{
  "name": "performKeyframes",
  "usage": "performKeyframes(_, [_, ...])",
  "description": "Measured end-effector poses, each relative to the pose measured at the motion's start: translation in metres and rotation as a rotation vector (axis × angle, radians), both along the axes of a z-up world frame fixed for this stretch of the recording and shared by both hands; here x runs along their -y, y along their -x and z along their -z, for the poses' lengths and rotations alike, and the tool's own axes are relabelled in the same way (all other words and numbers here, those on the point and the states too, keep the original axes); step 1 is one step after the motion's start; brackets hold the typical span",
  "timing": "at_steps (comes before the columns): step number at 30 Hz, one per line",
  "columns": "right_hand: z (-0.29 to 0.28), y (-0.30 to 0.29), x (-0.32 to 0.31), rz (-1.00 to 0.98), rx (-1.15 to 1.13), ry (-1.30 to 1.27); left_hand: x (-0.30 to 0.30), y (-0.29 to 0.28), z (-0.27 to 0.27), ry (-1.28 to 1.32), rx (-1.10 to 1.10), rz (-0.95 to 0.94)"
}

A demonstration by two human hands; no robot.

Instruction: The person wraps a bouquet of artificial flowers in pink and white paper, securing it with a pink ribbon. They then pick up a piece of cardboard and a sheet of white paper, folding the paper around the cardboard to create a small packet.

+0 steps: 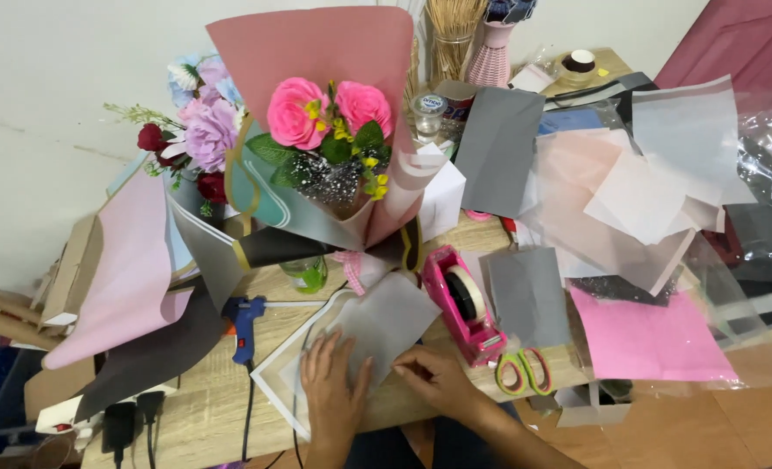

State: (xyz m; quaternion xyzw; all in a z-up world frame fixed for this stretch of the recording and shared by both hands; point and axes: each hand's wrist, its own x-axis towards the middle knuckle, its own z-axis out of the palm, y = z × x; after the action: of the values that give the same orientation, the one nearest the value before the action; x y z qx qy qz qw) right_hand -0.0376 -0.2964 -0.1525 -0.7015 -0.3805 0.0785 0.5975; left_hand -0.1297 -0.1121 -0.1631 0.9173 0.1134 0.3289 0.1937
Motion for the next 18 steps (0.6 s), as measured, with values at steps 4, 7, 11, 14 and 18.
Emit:
performKeyframes(4, [0.004,-0.001,-0.006,0.06,0.049,-0.037,-0.007,0.004,0.007,0.07,0.06,0.019])
performKeyframes(7, [0.012,0.0,-0.005,0.086,0.046,-0.028,-0.01,0.014,0.008,0.157,0.207,0.13])
performKeyframes(11, [0.012,0.002,-0.007,0.122,0.159,-0.008,-0.01,0.032,-0.001,0.293,0.535,0.224])
performKeyframes(14, [0.002,0.008,-0.01,0.145,0.203,0.043,-0.009,0.04,-0.005,0.369,0.564,0.197])
performKeyframes(18, [-0.019,0.013,-0.016,0.136,0.23,0.27,-0.011,0.042,-0.006,0.43,0.661,0.133])
